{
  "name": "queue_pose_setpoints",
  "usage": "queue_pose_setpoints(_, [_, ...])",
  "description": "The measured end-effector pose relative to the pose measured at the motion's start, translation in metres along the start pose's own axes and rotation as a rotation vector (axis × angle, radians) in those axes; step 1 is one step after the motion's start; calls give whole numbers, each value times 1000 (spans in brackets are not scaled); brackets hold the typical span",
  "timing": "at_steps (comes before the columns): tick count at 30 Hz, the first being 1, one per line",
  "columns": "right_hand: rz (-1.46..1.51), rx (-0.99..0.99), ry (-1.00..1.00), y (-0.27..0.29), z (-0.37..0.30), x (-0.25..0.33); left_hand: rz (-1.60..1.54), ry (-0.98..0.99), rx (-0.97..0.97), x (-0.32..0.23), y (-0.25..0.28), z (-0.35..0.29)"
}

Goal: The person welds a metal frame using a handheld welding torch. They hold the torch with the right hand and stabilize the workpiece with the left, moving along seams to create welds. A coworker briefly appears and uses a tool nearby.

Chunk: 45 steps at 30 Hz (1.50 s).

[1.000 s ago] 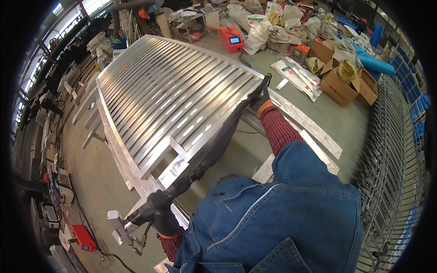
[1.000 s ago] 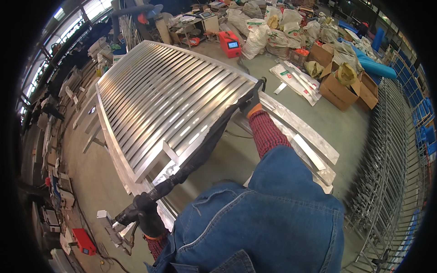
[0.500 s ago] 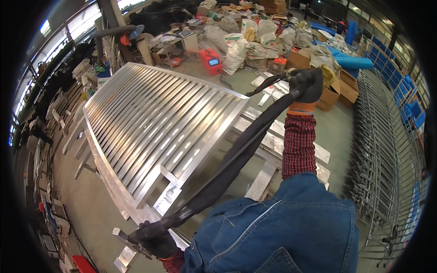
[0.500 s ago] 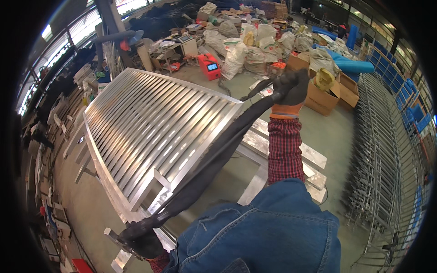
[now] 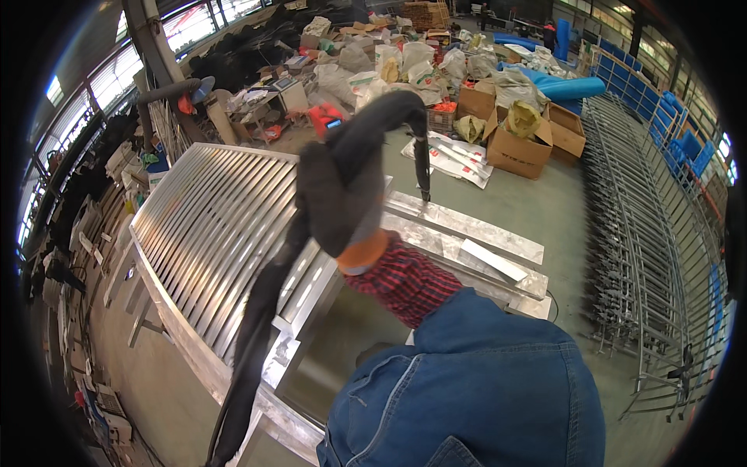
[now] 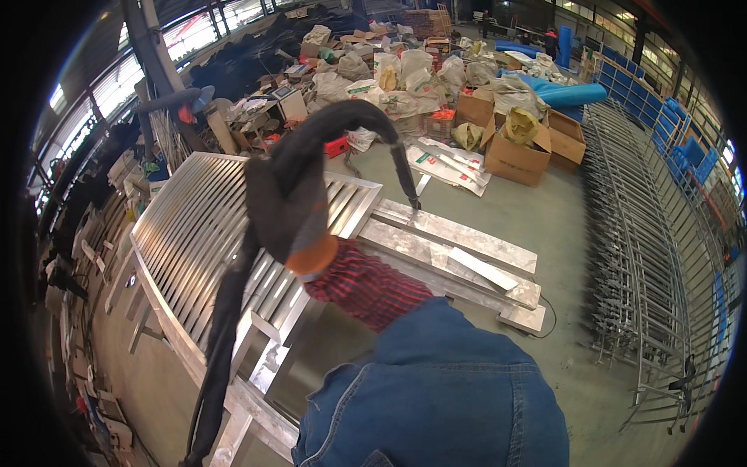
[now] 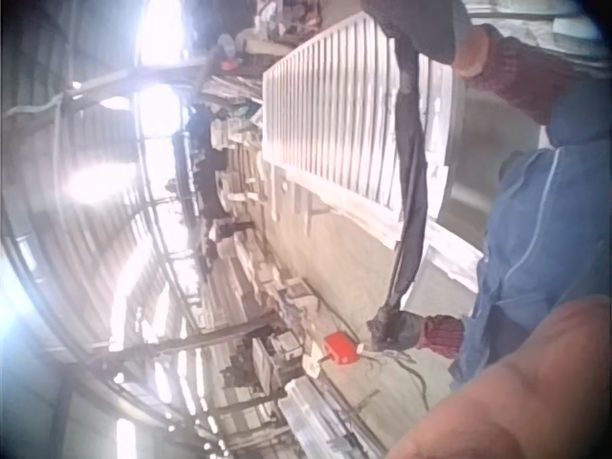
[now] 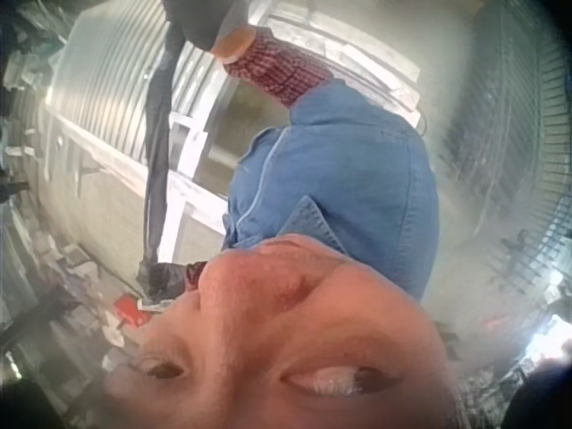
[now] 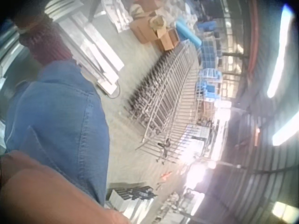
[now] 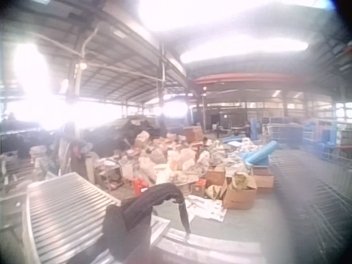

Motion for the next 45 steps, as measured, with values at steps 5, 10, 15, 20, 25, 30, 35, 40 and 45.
queue_pose_setpoints(5, [176, 113, -163, -47, 7, -6, 183, -282, 123, -55, 4, -9])
queue_pose_setpoints(10, [523, 368, -625, -66, -37, -96, -112, -293, -72, -114, 29, -7])
queue_pose_setpoints(15, [152, 991, -465, -40, -192, -197, -13, -482, -102, -192, 35, -1])
queue_pose_setpoints(20, [-107, 1527, -1105, 42, -357, -216, 378, -561, -101, -269, 82, 7])
queue_pose_setpoints(25, [-475, 1677, -1589, 106, -400, -226, 1492, -723, 65, -272, 107, 6])
queue_pose_setpoints(30, [-549, 2255, -809, 60, -387, -212, 1184, -197, -513, -209, 126, 30])
queue_pose_setpoints(35, [-70, 2029, -881, -58, -371, -139, 1877, -143, -378, -117, 78, 63])
queue_pose_setpoints(40, [272, 1743, -610, -171, -398, -91, 2009, -63, 64, -27, 8, 59])
queue_pose_setpoints(45, [642, 1296, -1151, -211, -410, -69, 2112, -9, 386, 45, -52, 17])
Point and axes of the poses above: each hand's wrist, its own z-axis towards the middle knuckle, its own y-axis out of the back of the hand, x = y × z, the point moved 5 cm from there along z, towards the middle knuckle, and after that the axes turned 2 degrees about -z, right-handed, at the moved point
